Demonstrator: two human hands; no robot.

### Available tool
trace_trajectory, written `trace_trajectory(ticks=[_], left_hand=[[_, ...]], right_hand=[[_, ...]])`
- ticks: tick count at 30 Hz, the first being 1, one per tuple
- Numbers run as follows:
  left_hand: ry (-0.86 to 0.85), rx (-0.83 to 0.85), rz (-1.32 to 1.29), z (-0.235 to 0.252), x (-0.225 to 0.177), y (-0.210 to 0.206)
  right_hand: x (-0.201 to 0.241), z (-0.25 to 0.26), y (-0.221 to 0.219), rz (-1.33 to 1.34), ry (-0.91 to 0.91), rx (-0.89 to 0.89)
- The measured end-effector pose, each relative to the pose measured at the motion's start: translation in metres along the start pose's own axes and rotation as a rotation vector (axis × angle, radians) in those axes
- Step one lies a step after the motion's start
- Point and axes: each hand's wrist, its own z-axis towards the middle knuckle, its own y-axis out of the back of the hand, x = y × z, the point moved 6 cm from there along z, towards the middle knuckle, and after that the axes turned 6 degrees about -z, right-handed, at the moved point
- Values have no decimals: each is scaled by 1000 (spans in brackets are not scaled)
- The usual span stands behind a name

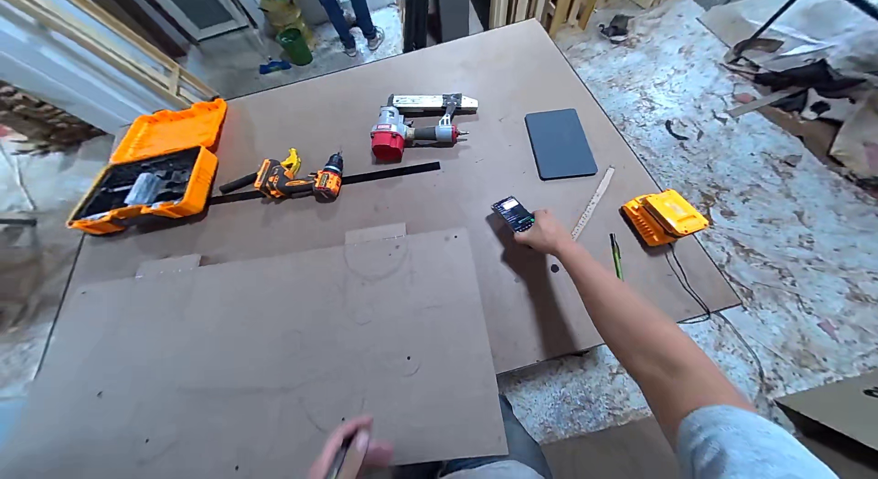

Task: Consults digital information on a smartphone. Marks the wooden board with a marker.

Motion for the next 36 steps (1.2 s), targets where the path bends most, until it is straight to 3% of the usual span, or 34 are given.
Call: trace_trajectory(ticks=[3,6,11,14,20,23,25,27,30,32,34,36], left_hand=[[-169,-8,121,59,-39,-19],[-257,-41,82,99,-76,-21],[-340,-164,-72,68,-116,22],[-404,-252,18,39,-115,54],[-439,-275,-211,4,-120,105],[-405,-335,-20,-12,-124,122],[-453,-255,184,-21,-126,124],[-434,-160,230,-33,-125,123],[-501,-74,32,-41,-124,126],[-566,-56,-238,-39,-121,126],[-527,-87,-566,-39,-116,121],[-521,-151,-687,-42,-114,118]], right_hand=[[87,-86,-9,196,171,-94],[179,-190,-30,299,342,-182],[269,-315,-57,293,413,-281],[296,-359,-67,287,439,-351],[345,-423,-87,261,543,-500],[361,-442,-95,244,603,-560],[364,-448,-95,220,608,-593],[363,-452,-93,209,608,-622],[361,-458,-93,248,619,-574],[360,-460,-94,333,637,-438],[356,-461,-92,464,696,-276],[352,-463,-87,613,769,-135]])
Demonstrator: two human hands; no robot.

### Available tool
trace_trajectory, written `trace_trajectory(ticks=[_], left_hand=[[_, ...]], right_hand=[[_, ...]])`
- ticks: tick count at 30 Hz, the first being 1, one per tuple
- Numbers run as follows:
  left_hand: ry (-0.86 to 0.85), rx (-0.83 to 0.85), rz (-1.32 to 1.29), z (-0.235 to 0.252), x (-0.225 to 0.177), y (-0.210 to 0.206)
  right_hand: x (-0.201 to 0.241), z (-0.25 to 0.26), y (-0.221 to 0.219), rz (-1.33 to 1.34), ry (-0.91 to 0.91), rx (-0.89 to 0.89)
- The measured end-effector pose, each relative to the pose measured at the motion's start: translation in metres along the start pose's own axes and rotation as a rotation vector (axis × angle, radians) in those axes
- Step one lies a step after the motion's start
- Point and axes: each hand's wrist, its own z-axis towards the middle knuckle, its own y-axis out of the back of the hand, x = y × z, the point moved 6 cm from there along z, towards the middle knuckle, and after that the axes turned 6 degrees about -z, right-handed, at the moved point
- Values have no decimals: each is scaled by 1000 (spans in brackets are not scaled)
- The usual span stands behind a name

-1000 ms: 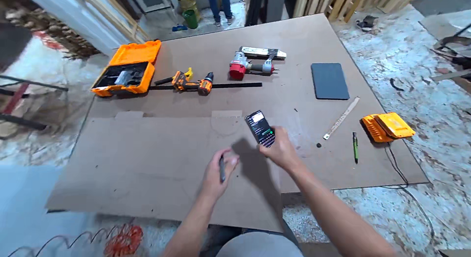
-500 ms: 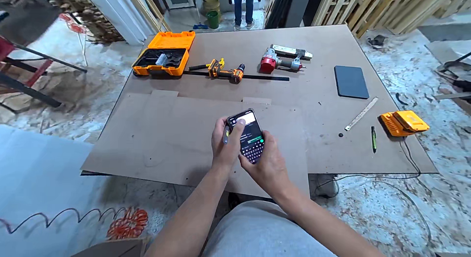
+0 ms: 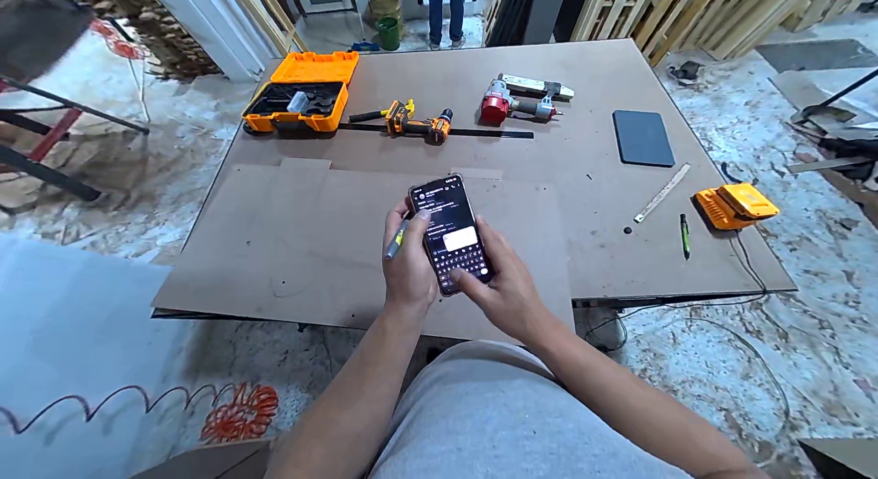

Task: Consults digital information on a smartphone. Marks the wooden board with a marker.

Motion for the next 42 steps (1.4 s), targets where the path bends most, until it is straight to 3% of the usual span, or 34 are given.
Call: trace_trajectory(ticks=[3,10,33,38,42], left_hand=[[-50,38,67,-6,-4,-4],[-160,90,222,-21,-8,-26],[-204,133,330,-42,-9,-43],[-153,114,218,-37,-11,-40],[-82,54,97,-33,-14,-34]], right_hand=[[-6,1,14,192,-17,-5],[-1,1,36,158,6,-273],[-6,-7,53,210,81,-349],[0,-12,55,206,99,-251],[-9,-18,46,246,166,102]])
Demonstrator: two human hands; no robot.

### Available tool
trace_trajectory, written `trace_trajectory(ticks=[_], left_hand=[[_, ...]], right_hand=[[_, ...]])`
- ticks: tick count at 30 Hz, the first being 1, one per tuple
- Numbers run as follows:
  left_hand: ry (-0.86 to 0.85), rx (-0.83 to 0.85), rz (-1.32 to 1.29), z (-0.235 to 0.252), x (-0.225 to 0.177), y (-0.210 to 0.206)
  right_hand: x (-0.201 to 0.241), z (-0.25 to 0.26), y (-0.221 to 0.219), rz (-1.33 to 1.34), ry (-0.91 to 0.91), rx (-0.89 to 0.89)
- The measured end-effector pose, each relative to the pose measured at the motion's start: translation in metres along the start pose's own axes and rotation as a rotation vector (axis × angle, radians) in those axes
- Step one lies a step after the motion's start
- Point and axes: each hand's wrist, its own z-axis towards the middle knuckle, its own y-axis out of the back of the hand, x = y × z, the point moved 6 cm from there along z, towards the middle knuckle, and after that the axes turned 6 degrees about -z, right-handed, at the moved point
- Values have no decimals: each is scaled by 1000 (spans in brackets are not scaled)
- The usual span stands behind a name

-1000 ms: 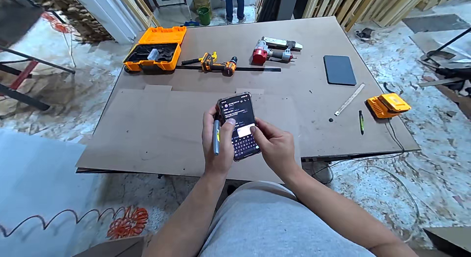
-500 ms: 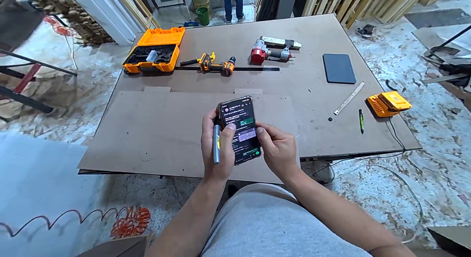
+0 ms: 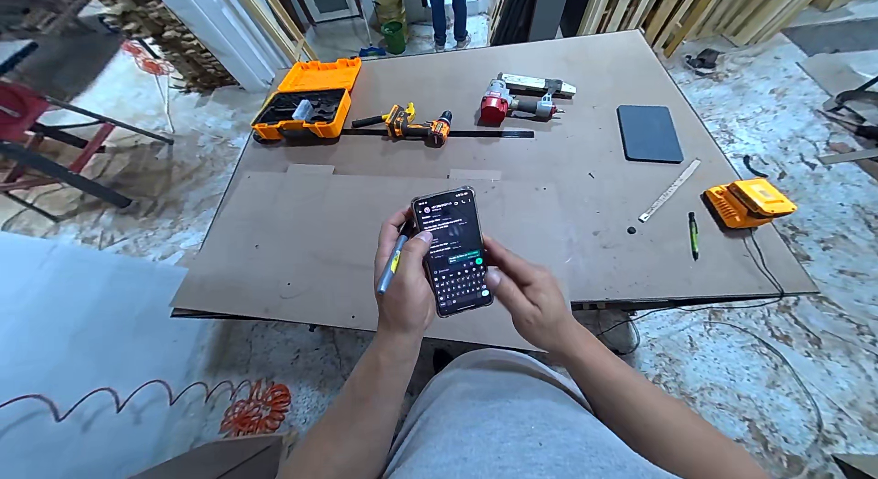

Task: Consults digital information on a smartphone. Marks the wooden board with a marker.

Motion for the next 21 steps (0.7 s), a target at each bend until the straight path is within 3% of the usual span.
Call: trace_trajectory(ticks=[4,8,15,21], left_hand=[[13,-13,26,2,-3,5],[-20,-55,137,7,-11,9],[-72,58,144,6,-20,8],[-81,39,173,4,-25,8]], right_hand=[[-14,-15,-19,-149,-80,233],[-13,-21,-23,-248,-31,206],[-11,-21,-21,-81,-64,212],[-6,-20,-21,-10,-62,232]])
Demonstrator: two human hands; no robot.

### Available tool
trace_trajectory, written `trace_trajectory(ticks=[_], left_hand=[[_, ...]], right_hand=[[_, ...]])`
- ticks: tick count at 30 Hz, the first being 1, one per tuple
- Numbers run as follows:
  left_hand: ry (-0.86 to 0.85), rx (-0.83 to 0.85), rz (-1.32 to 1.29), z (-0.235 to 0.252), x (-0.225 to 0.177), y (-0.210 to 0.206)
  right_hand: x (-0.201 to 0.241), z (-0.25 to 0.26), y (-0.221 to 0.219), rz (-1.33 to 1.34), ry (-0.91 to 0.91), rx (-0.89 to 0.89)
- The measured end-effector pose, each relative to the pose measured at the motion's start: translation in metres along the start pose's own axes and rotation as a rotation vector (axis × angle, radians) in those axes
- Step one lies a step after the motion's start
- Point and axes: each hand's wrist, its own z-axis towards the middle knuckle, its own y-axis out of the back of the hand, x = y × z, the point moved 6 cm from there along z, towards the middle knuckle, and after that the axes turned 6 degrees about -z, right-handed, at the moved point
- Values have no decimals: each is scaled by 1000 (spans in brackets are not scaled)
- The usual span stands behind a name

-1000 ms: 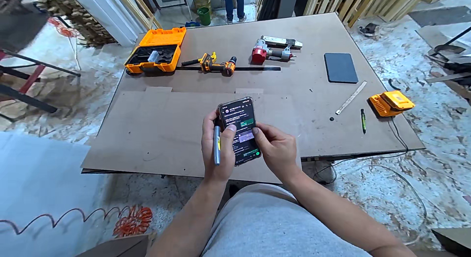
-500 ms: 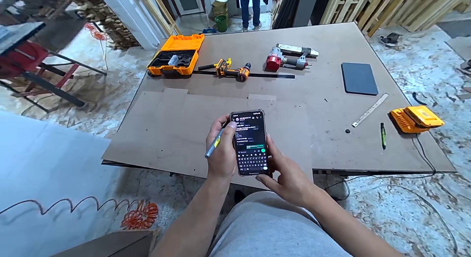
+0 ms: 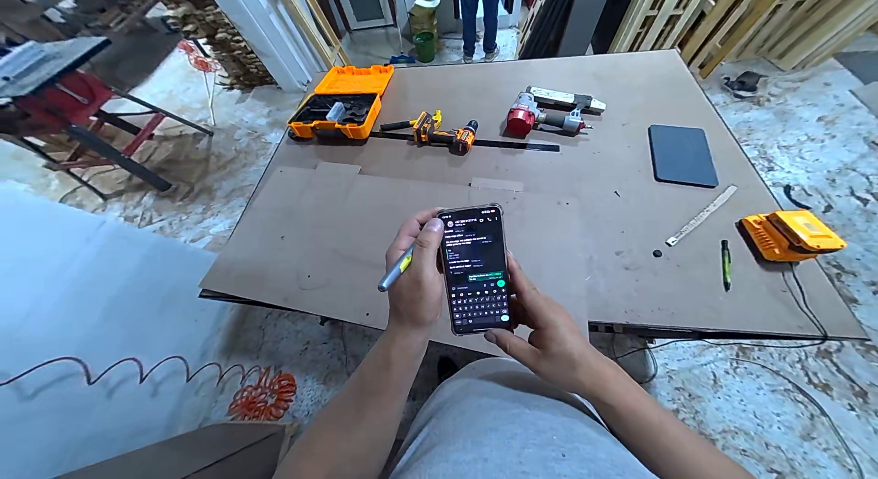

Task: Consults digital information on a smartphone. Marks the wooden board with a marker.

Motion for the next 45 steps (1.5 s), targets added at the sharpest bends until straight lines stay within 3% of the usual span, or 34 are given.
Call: trace_trajectory(ticks=[8,24,35,45], left_hand=[[4,-77,59,11,1,2],[78,145,-17,2,0,-6],[94,96,80,-7,3,-5],[125,192,-6,-17,8,0]], right_hand=[[-1,1,-1,11,-2,20],[1,0,8,186,-6,10],[6,1,4,175,3,15],[11,0,7,205,0,-45]])
